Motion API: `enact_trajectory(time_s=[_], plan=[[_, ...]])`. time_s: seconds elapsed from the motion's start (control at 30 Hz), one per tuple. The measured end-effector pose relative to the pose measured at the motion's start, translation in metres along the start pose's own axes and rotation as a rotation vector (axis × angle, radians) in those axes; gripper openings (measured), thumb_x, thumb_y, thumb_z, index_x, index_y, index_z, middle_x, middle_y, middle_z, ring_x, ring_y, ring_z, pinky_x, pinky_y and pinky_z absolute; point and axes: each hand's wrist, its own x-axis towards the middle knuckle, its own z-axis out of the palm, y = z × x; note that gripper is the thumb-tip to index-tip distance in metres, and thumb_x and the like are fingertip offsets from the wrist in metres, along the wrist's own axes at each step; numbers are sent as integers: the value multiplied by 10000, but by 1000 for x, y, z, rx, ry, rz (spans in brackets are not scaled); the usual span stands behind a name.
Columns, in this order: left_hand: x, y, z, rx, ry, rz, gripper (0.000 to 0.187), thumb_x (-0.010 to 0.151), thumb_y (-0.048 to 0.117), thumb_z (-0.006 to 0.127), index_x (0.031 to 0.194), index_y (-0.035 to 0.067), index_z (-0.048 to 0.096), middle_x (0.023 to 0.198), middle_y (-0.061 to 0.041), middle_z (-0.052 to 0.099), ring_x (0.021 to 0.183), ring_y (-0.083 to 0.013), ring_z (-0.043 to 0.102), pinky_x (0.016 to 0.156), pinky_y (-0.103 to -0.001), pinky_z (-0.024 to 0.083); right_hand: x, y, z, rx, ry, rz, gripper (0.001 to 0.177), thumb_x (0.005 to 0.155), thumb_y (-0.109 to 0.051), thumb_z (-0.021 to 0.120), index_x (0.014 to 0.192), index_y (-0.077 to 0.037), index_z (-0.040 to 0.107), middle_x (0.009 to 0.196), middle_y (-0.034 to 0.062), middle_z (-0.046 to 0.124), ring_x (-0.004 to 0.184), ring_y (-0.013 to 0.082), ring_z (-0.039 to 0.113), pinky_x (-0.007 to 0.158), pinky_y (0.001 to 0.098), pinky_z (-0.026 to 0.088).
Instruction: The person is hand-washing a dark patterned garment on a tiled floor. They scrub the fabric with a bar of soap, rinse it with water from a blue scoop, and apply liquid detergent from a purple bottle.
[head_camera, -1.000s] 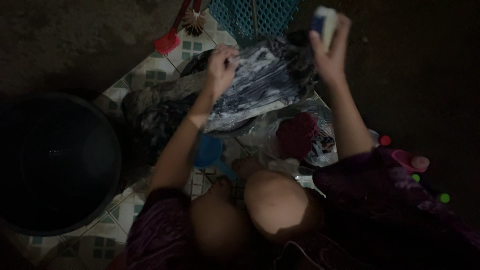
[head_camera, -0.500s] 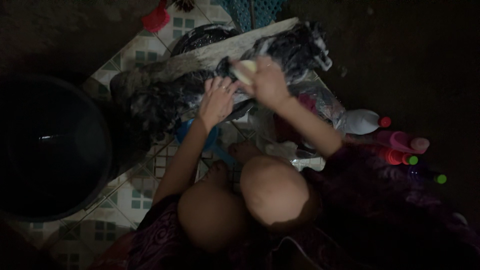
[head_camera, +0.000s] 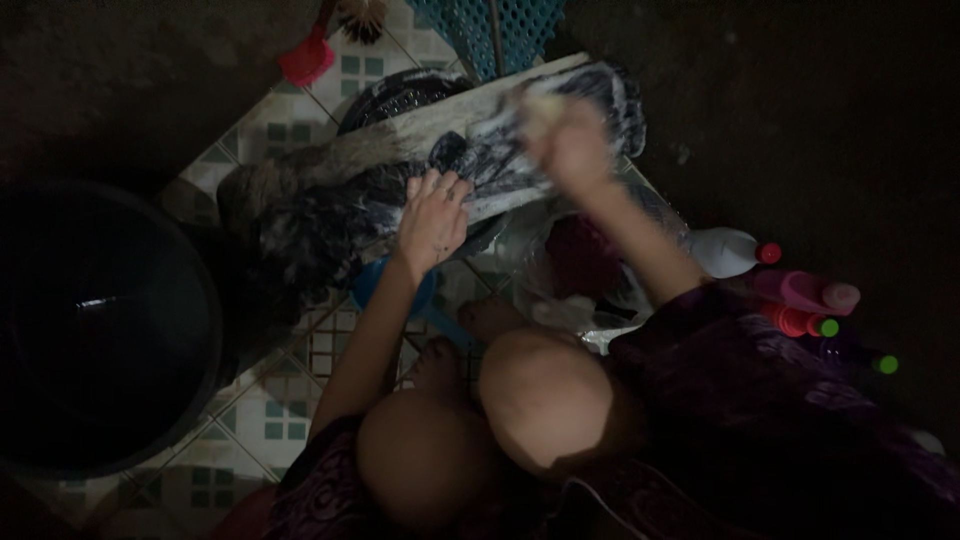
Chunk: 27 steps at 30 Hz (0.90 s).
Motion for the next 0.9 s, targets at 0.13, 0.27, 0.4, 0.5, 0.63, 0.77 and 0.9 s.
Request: enact_trajectory(time_s=[0.13, 0.27, 0.4, 0.5, 0.63, 0.77, 0.9], plan=[[-2, 7, 2, 4, -5, -21, 292, 903, 160, 643, 1165, 32, 643, 1143, -166, 602, 1131, -370, 515, 978, -493, 371, 17, 52, -14, -145, 125, 139, 545, 1043, -321, 675, 1567, -243, 550, 1010, 226, 617, 917, 372, 591, 795, 496, 509], [-1, -1, 1, -23, 1, -28, 250, 949, 164, 639, 1163, 35, 644, 1163, -169, 605, 1155, -378, 523, 996, -495, 388, 31, 6, 21, 90, 62, 144, 277, 1055, -272, 692, 1272, -100, 705, 1136, 209, 673, 1091, 391, 614, 954, 512, 509], [-10, -5, 13, -34, 100, 17, 305, 933, 149, 645, 1200, 2, 643, 1200, -196, 611, 1149, -396, 534, 1004, -516, 404, 14, -50, 44, 86, 90, -182, 300, 882, -303, 728, 1009, -32, 739, 1023, 237, 685, 1011, 369, 619, 893, 479, 516], [-7, -18, 23, -68, 116, -25, 261, 912, 143, 660, 1146, 28, 663, 1171, -193, 626, 1170, -406, 546, 1031, -526, 406, 11, 6, 27, 158, 96, 4, 284, 1123, -264, 664, 1280, -50, 765, 917, 218, 677, 846, 363, 597, 794, 512, 497], [-18, -13, 29, -123, 126, -62, 263, 891, 138, 668, 1132, 34, 680, 1196, -202, 642, 1201, -430, 533, 1052, -533, 390, 21, 46, 16, -108, 246, 7, 240, 1033, -251, 699, 1143, -45, 754, 952, 193, 669, 908, 348, 599, 807, 497, 484], [-13, -17, 26, -185, 64, -122, 243, 901, 134, 668, 1121, 30, 674, 1177, -191, 642, 1205, -424, 539, 1078, -554, 402, 19, -28, 50, 62, 194, -211, 284, 922, -334, 795, 868, -73, 696, 916, 140, 642, 1005, 331, 640, 1028, 518, 492], [-13, -15, 27, -169, 166, -68, 218, 880, 136, 697, 1076, 47, 665, 1159, -182, 654, 1210, -444, 541, 1070, -582, 384, -6, 6, 38, 183, 95, -9, 393, 882, -330, 789, 1003, 30, 687, 1053, 216, 663, 991, 353, 629, 881, 459, 509]])
